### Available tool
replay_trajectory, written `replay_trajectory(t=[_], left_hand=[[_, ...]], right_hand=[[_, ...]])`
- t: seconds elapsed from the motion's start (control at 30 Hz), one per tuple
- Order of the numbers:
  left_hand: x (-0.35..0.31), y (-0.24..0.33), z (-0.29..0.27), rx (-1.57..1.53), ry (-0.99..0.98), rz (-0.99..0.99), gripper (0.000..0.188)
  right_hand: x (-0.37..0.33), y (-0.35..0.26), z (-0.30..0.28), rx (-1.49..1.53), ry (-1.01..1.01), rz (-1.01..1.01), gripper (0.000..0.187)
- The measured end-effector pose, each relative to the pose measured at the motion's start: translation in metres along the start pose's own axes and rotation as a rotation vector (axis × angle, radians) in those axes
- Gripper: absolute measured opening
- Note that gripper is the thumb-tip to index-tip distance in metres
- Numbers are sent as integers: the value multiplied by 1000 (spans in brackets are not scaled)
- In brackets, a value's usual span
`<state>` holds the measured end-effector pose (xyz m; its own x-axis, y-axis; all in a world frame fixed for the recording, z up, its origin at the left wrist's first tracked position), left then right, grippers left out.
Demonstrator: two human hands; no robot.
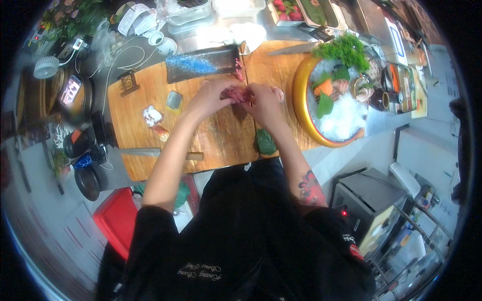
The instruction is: The person forms small rice balls by hand and places them on a bed of crushed ice in a round tray. They then arrange various slices of raw fish and green leaves on the ice to create a sashimi platter.
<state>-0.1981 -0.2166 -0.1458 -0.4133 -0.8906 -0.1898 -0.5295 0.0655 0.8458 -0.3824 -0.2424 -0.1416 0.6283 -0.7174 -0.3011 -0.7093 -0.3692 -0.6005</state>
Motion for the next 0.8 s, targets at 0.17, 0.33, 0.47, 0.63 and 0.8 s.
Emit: replay_trajectory(t=[0.17,0.33,0.47,0.63,0.8], left_hand=[[-56,18,23,-117,-149,-80,32],[-86,1,73,-379,-129,-305,35],[-93,-5,93,-242,-46,-272,34],[-93,-10,95,-278,-20,-225,35],[-90,-11,100,-516,25,-219,34]], right_hand=[[-59,-3,20,702,-104,-59,35],[-86,5,66,756,-177,-16,45],[-93,7,84,833,-63,-33,51],[-89,9,89,695,-28,-69,53],[-85,6,92,685,8,-86,52]])
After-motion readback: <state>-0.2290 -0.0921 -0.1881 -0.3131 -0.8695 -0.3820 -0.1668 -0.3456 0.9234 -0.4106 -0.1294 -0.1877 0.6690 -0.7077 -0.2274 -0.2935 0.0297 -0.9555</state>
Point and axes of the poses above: each hand's wrist, its own x-axis towards the middle knuckle, its own z-axis out of the palm, y = z × x, the point moved 3 cm from there along x, towards the middle knuckle, and after that the axes turned 15 degrees about -y, right-handed, at the moved point
